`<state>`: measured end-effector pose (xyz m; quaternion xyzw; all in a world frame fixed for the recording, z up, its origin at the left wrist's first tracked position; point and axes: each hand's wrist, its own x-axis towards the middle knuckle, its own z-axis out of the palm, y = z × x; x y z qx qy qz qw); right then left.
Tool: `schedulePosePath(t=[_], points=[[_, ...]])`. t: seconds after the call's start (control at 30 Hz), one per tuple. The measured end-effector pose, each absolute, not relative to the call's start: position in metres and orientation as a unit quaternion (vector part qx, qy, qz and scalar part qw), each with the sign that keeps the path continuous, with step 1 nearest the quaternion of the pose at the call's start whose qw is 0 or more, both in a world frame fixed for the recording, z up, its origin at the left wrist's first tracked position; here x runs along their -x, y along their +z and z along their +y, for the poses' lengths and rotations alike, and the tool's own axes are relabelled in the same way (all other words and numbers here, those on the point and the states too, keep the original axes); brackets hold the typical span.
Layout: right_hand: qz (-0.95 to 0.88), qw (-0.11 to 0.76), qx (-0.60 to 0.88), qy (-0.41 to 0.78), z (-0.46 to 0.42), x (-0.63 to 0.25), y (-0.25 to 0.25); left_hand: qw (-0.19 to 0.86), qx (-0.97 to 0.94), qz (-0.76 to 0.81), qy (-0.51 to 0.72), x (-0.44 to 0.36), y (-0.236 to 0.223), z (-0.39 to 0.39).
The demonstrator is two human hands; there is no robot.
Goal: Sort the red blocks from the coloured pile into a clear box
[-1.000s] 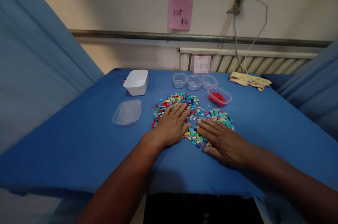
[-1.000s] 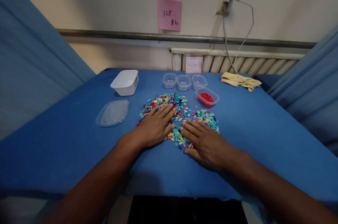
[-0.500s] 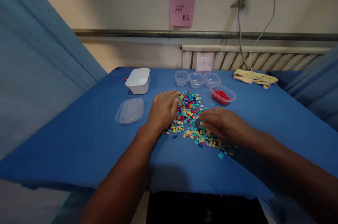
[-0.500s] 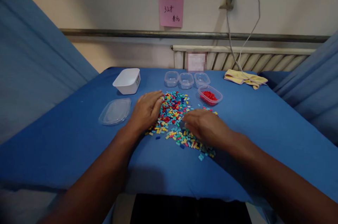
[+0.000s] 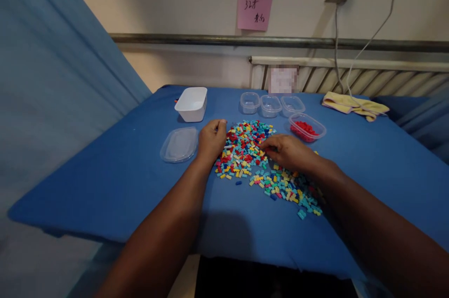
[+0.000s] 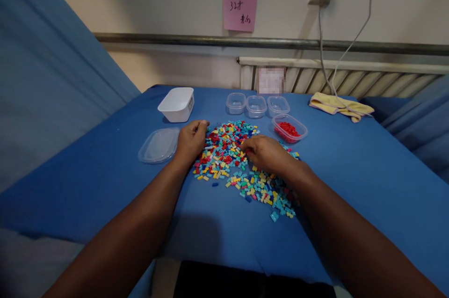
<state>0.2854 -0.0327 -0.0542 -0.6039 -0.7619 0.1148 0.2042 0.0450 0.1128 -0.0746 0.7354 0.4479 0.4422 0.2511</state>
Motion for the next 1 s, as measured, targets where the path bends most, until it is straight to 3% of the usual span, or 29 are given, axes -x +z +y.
schedulePosePath(t=[0.23, 0.37, 1.0], points=[[-0.769, 0.281, 0.563, 0.112, -0.045, -0.29, -0.053, 0.252, -0.732, 0.45, 0.445, -0.046, -0.076, 0.116], [-0.819, 0.232, 0.513, 0.112, -0.048, -0.274, -0.049, 0.249, -0.733, 0.455, 0.44, -0.046, -0.076, 0.115], [-0.803, 0.077, 0.585, 0.079, -0.054, -0.264, -0.033, 0.242, -0.735, 0.46, 0.435, -0.047, -0.084, 0.117]])
